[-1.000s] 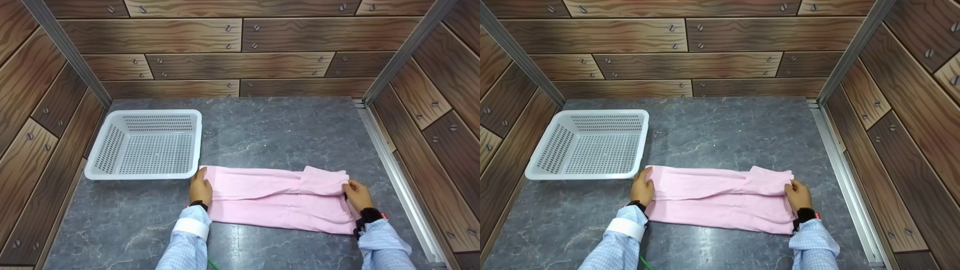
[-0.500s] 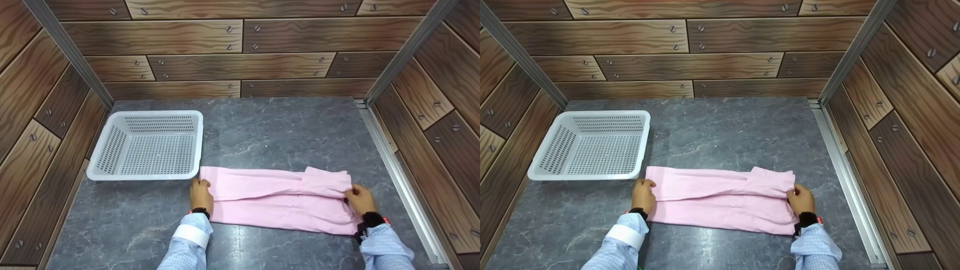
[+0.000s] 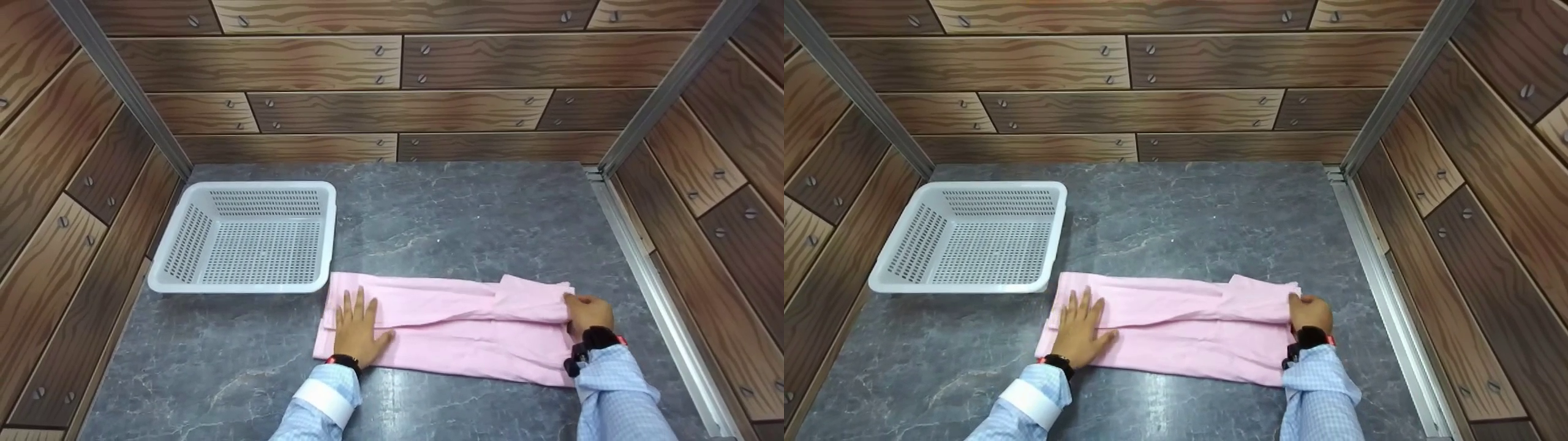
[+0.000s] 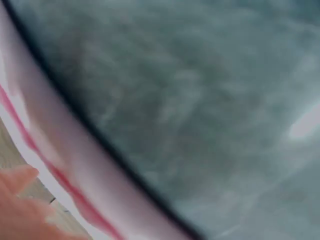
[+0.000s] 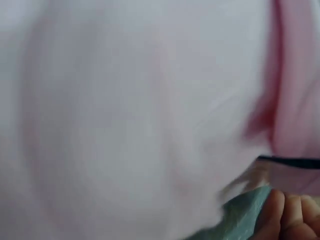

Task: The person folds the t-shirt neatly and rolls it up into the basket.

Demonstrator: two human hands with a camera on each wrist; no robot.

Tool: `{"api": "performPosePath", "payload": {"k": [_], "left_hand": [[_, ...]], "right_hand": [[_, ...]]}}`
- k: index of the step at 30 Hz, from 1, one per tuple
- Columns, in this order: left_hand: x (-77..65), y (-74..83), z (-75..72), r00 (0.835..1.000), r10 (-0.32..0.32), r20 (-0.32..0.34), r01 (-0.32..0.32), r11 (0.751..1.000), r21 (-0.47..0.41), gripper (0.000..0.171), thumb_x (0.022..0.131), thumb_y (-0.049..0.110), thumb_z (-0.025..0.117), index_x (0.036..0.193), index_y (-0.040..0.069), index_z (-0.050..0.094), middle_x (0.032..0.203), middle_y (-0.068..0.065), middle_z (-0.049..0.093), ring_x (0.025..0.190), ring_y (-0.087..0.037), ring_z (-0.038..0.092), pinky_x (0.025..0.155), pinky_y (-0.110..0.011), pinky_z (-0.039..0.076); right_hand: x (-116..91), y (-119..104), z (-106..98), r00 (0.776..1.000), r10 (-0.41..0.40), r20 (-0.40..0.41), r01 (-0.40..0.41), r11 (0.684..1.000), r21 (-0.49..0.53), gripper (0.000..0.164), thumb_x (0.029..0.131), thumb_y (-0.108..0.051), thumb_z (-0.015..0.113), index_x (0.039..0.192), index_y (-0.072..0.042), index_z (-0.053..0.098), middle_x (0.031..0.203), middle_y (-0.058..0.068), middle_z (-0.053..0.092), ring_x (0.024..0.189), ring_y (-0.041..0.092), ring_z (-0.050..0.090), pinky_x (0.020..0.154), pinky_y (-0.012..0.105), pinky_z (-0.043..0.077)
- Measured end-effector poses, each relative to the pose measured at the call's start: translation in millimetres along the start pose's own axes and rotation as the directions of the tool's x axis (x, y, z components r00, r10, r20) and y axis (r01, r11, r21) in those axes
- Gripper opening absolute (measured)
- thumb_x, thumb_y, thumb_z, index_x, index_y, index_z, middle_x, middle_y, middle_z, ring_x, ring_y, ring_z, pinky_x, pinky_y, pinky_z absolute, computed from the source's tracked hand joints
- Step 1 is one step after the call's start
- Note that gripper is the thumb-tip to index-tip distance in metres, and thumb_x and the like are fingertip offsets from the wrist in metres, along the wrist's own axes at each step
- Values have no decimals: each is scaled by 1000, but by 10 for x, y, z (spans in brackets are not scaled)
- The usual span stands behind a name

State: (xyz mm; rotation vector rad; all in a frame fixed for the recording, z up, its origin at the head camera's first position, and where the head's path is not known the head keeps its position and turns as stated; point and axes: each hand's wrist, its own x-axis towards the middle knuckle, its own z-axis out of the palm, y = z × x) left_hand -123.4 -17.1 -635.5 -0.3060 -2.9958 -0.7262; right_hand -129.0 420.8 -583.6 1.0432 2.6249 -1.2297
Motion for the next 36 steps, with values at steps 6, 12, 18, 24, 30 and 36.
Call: {"api": "performPosePath", "payload": {"k": [6,12,18,24,30,36], "left_hand": [[-53,-73,16,987,18,159,-13,999,-36,91,81,52,69,151,6,35,161,-21,23,147,-52,12,118,-64,12],[-55,-81,-21,983,17,180,-7,998,-54,92,82,52,69,152,7,33,162,-20,21,148,-51,9,118,-63,10],[-60,-75,-47,982,14,187,-2,998,-63,91,81,51,70,152,6,34,161,-20,22,148,-51,10,118,-62,10],[-57,-90,-23,982,14,188,-3,998,-56,91,81,52,70,152,7,34,162,-19,22,148,-50,10,119,-62,11],[-46,-96,-11,982,5,186,2,999,-41,91,80,51,71,152,8,34,162,-18,22,148,-49,10,119,-62,11],[-60,-90,3,984,9,175,-1,999,-44,91,80,51,72,152,8,35,161,-19,23,148,-50,11,118,-62,12]], "right_hand": [[17,-24,-61,998,-54,-22,56,993,104,38,93,-21,55,120,5,60,99,14,69,80,13,58,68,21,45],[8,-31,-143,988,-144,-61,156,919,363,6,89,-7,58,95,-5,59,65,-21,56,59,-2,49,55,16,41],[-131,87,-219,954,-296,44,221,795,565,20,90,6,60,91,-13,64,72,-16,63,64,-3,53,55,13,41],[-342,329,-236,873,-480,90,401,809,431,14,87,12,58,88,5,70,81,-14,70,75,-3,62,66,14,50],[-451,596,-101,719,-676,162,627,732,268,19,76,20,60,76,2,65,73,-1,66,69,-2,57,63,14,46],[-501,513,-30,795,-576,192,590,807,-22,10,82,-6,71,82,-11,62,73,-5,62,68,-2,53,64,16,42]]}}
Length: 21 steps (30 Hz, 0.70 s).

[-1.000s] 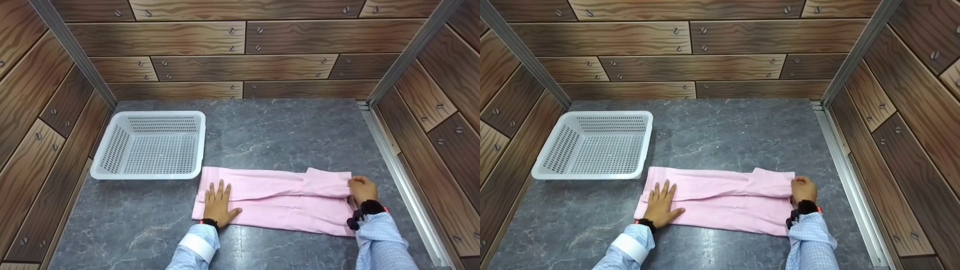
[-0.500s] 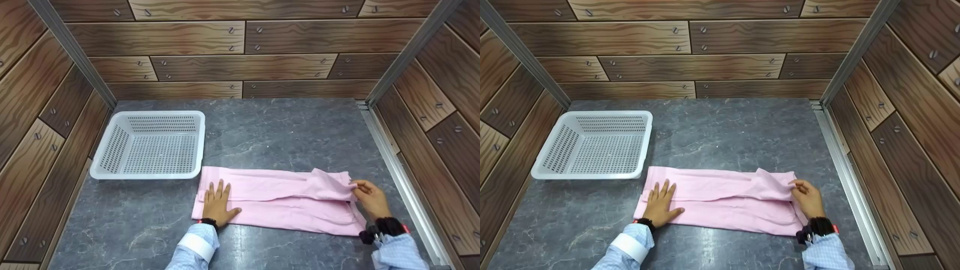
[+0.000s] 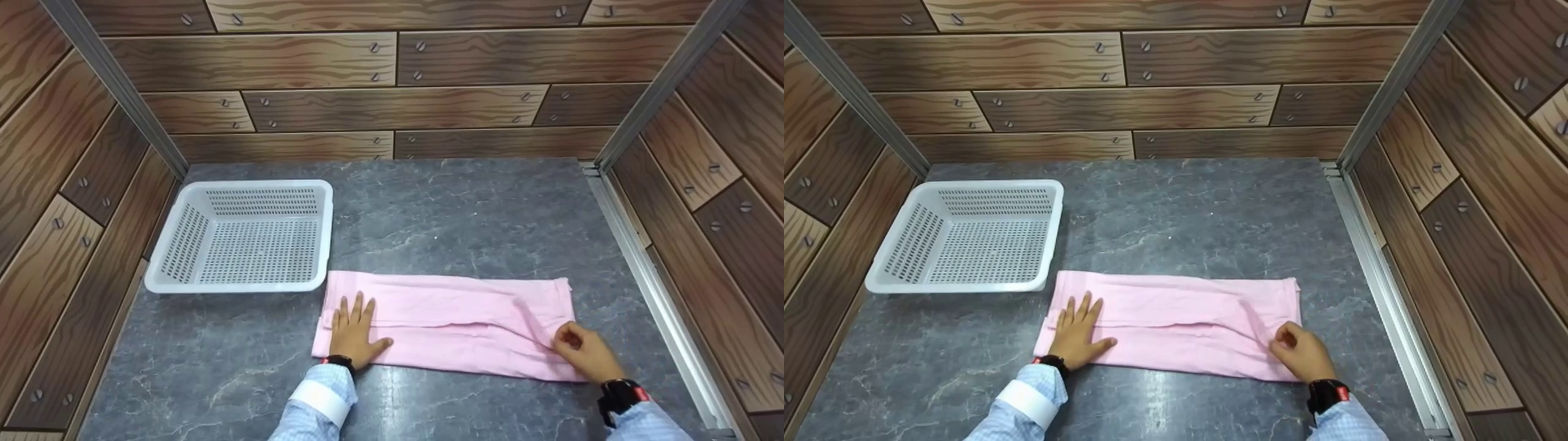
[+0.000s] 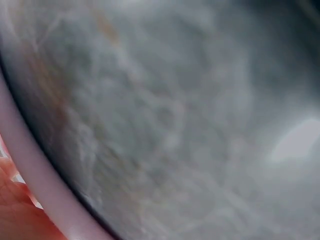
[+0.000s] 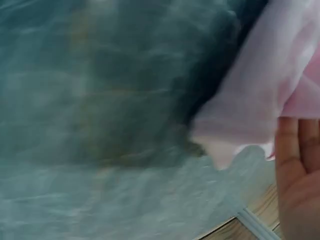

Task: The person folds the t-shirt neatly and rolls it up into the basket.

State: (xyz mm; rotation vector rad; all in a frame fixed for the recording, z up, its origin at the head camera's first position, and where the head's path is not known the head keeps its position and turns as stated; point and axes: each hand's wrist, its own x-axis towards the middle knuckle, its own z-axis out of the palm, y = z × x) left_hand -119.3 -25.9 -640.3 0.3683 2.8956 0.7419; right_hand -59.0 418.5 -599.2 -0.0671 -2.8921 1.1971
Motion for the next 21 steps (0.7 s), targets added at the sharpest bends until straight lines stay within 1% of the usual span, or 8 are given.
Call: {"api": "performPosePath", "payload": {"k": [1,5,7,9,12,15,17,21], "left_hand": [[-1,0,-2,1000,2,-4,-2,1000,-5,91,80,51,72,151,7,35,161,-19,23,148,-50,11,118,-62,12],[-5,10,-20,1000,2,-1,-2,1000,-16,90,80,50,71,151,6,36,161,-20,24,147,-51,11,118,-63,12],[-6,22,-35,1000,3,1,-3,1000,-21,90,80,49,72,150,5,37,160,-21,24,147,-51,12,118,-63,12],[-9,35,-47,1000,2,6,-2,1000,-17,90,80,49,72,150,5,37,160,-21,24,147,-51,12,117,-64,13],[-7,45,-59,1000,1,7,0,1000,-18,89,80,48,73,150,5,37,160,-21,25,147,-51,12,117,-63,13],[-3,44,-63,1000,4,-2,-4,1000,-21,89,79,48,73,149,5,38,160,-21,25,147,-52,13,117,-64,13],[-2,41,-60,1000,1,-2,-1,1000,-19,89,79,47,73,150,5,38,160,-21,25,147,-51,13,117,-63,13],[-10,41,-59,1000,-12,-2,12,1000,-23,89,79,48,74,150,7,38,160,-19,25,147,-50,13,117,-65,11]], "right_hand": [[36,-51,-2,1000,28,-7,-28,998,-59,9,84,-15,72,85,-12,63,75,-4,64,68,0,54,64,19,43],[194,-243,23,998,42,-49,-53,968,-246,38,87,-40,70,103,-6,66,87,11,70,77,20,65,69,40,50],[261,-308,61,997,35,-68,-54,954,-296,48,87,-40,70,114,0,65,94,17,70,82,31,67,71,50,51],[313,-345,108,996,52,-77,-73,949,-308,50,87,-31,70,121,4,61,97,20,69,84,35,67,74,54,50],[372,-384,167,989,125,-85,-144,947,-286,49,86,-20,67,125,9,57,90,18,68,79,33,65,72,53,50],[401,-401,193,981,168,-98,-189,944,-270,43,86,-15,63,120,10,60,85,16,67,75,30,63,70,50,49],[400,-410,196,985,139,-102,-161,952,-260,36,86,-13,63,114,9,65,85,16,67,76,30,63,70,48,49],[354,-416,195,995,-5,-100,-17,976,-218,17,84,-7,65,97,1,73,86,12,67,78,27,64,72,42,50]]}}
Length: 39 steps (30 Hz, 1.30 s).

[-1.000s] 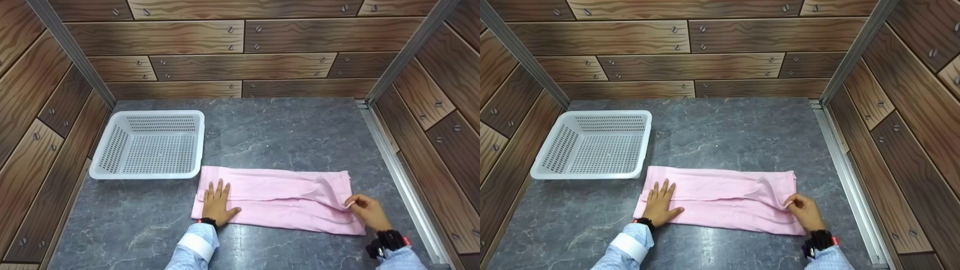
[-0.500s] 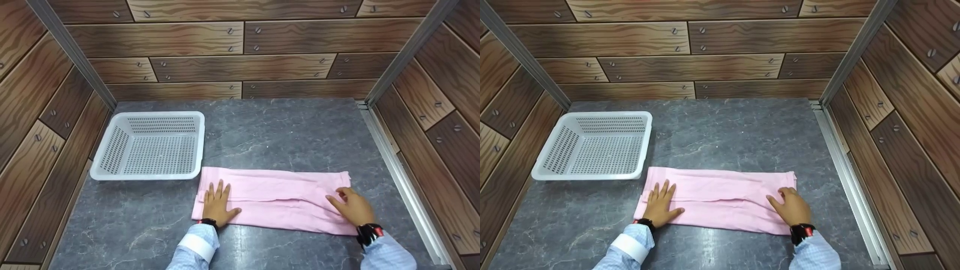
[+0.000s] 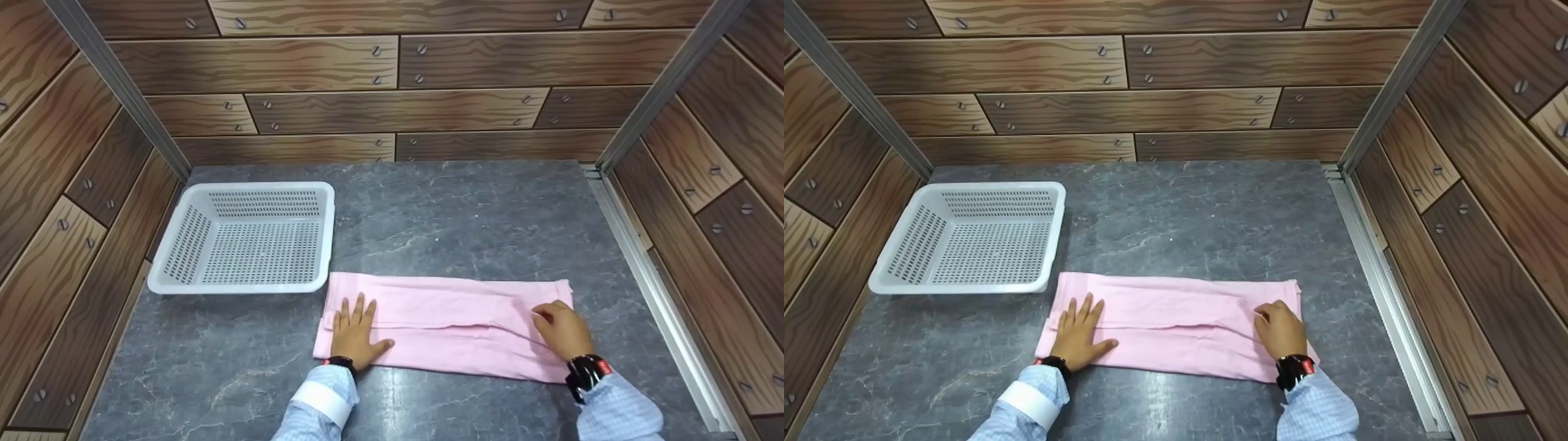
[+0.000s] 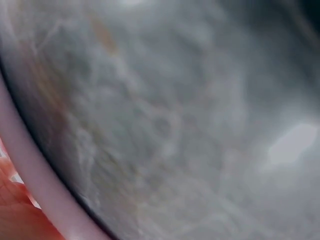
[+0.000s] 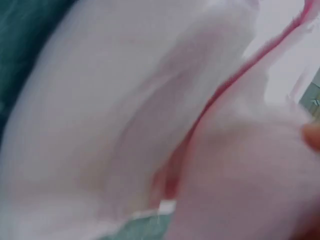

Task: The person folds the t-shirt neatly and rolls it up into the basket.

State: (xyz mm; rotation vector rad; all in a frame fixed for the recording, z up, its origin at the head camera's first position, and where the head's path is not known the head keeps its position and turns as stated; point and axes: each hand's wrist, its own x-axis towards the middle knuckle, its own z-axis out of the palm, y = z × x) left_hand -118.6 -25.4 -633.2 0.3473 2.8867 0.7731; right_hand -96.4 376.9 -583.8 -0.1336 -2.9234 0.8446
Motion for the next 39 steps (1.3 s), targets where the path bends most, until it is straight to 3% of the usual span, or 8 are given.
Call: {"api": "performPosePath", "payload": {"k": [6,12,20,26,30,33,35,39], "left_hand": [[6,8,9,1000,-18,-21,18,999,32,90,76,52,74,149,10,40,160,-16,29,148,-48,16,113,-72,4],[5,1,26,1000,-17,-24,18,999,49,91,76,53,73,149,11,40,160,-16,29,148,-48,16,112,-73,4],[-2,-23,56,1000,-8,-22,10,998,62,90,78,56,70,151,12,38,161,-14,27,148,-47,14,113,-72,6],[2,-33,58,1000,-4,-25,5,999,51,91,78,56,70,151,12,38,161,-14,27,148,-48,14,113,-72,5],[6,-49,69,1000,-6,-23,7,999,48,91,78,56,70,151,12,37,161,-14,27,149,-47,13,113,-72,4],[6,-51,72,1000,-7,-25,8,999,46,91,78,56,70,151,12,38,161,-14,27,149,-47,13,113,-72,4],[4,-50,73,1000,-7,-27,8,999,48,91,78,56,70,151,12,38,161,-14,27,149,-47,13,113,-72,4],[2,-49,78,999,-4,-34,5,999,44,90,77,55,70,150,12,39,161,-14,28,148,-47,14,113,-72,5]], "right_hand": [[-202,17,-19,983,-179,-32,181,981,74,18,75,1,73,86,-13,73,88,-1,70,83,14,65,77,26,50],[-429,34,-18,932,-363,27,347,908,236,30,70,9,74,84,-17,69,87,-4,70,87,0,62,84,2,38],[-646,85,26,908,-410,87,399,909,118,28,69,1,76,83,-21,70,84,-9,71,79,2,62,73,19,47],[-697,127,128,856,-513,60,516,852,-86,25,61,-6,81,70,-22,65,85,-8,70,81,12,60,74,28,48],[-656,18,187,881,-472,-13,461,865,-197,17,67,-14,81,71,-19,66,82,-7,69,79,15,61,72,35,50],[-602,-101,252,906,-418,-61,400,896,-195,17,74,-13,78,90,-9,73,96,4,73,93,25,66,83,42,51],[-594,-176,315,917,-399,-26,387,901,-196,33,79,-14,75,109,-3,72,116,14,70,111,36,64,94,49,48],[-680,-310,464,921,-358,153,384,898,-216,55,89,-27,68,134,2,56,142,19,53,133,44,47,107,59,38]]}}
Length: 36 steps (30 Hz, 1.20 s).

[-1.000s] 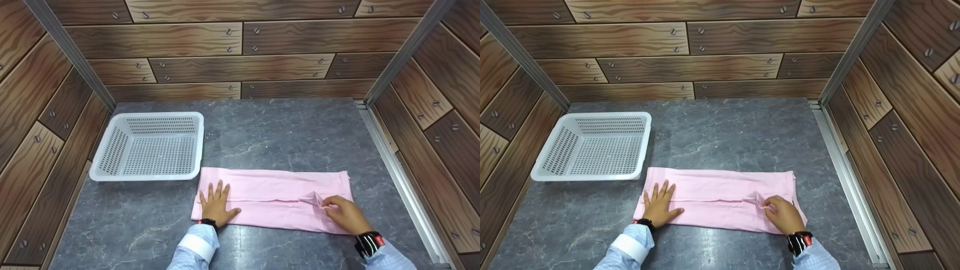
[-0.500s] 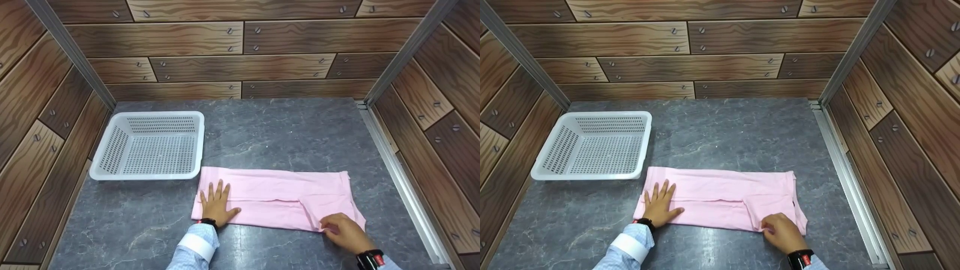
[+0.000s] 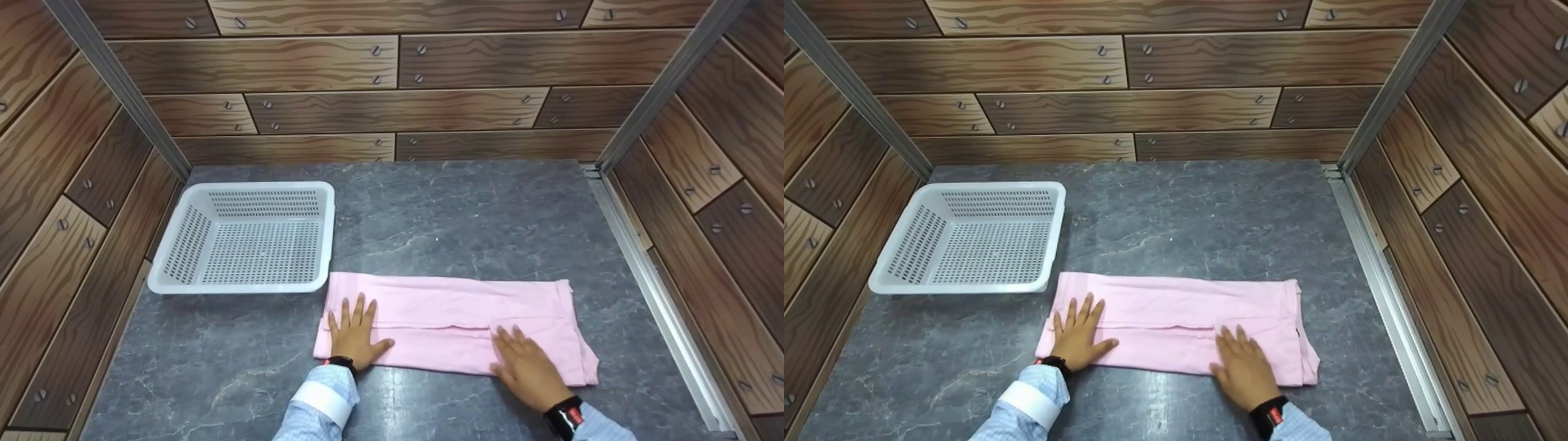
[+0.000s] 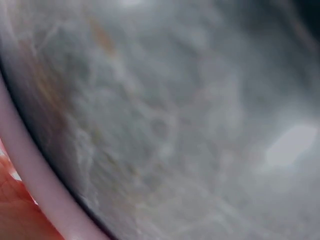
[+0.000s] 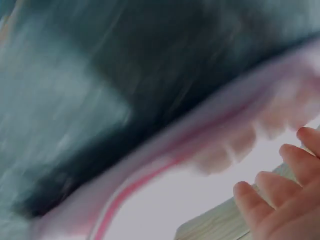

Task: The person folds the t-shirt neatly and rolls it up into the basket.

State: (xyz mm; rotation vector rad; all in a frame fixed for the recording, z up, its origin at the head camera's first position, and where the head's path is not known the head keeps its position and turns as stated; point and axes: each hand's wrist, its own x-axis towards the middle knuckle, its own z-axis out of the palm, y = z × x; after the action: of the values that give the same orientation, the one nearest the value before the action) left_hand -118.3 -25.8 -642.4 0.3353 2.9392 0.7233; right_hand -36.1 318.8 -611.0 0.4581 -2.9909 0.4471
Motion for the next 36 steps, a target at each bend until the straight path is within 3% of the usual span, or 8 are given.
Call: {"api": "performPosePath", "payload": {"k": [5,8,11,14,17,23,29,36], "left_hand": [[1,-4,15,1000,-1,-7,1,1000,8,90,77,55,70,150,12,38,161,-14,28,148,-47,15,113,-72,5],[-3,-11,14,1000,7,-7,-7,1000,11,90,78,56,69,151,13,38,161,-15,28,148,-48,14,113,-72,5],[-13,-35,-6,1000,21,2,-21,1000,11,92,76,59,70,150,13,39,161,-16,27,148,-50,11,113,-72,4],[-13,-78,-44,999,29,23,-30,999,39,97,72,64,69,151,17,38,162,-15,23,148,-51,6,114,-71,1],[14,-119,-83,999,44,26,-46,997,67,100,69,69,69,152,21,37,163,-13,21,149,-50,5,114,-70,2],[57,-146,-79,997,29,73,-36,994,103,102,68,74,66,153,26,35,164,-14,17,149,-50,4,113,-71,1],[18,-93,1,999,-26,40,20,989,146,101,69,76,64,153,27,34,164,-15,18,149,-50,7,114,-71,2],[-99,83,23,993,-118,-20,120,984,132,98,71,75,63,152,26,36,162,-17,20,148,-51,11,113,-72,8]], "right_hand": [[-91,-144,136,992,42,121,-45,999,21,72,93,-43,61,145,2,42,155,21,36,142,41,36,114,59,25],[-100,-161,160,991,101,87,-104,994,30,73,94,-45,59,149,-2,38,157,19,34,144,42,32,115,62,20],[-75,-143,142,980,199,19,-199,980,-6,73,94,-45,58,150,-5,36,156,22,32,140,53,30,111,70,16],[-55,-106,117,948,319,-11,-319,944,-80,77,93,-50,58,150,-4,35,153,33,29,133,66,26,105,79,13],[-55,-68,114,909,415,34,-406,902,-149,83,92,-58,54,151,-3,33,148,43,25,128,74,22,100,84,12],[-29,-7,170,855,490,169,-464,869,-169,93,91,-72,41,154,-5,24,149,47,14,129,75,12,95,88,11],[103,144,165,877,456,153,-437,888,-141,91,91,-69,44,155,-7,24,151,45,12,132,73,10,95,88,9],[365,378,166,898,410,160,-403,912,-77,89,91,-68,45,156,-11,22,157,37,4,141,64,-1,101,83,-6]]}}
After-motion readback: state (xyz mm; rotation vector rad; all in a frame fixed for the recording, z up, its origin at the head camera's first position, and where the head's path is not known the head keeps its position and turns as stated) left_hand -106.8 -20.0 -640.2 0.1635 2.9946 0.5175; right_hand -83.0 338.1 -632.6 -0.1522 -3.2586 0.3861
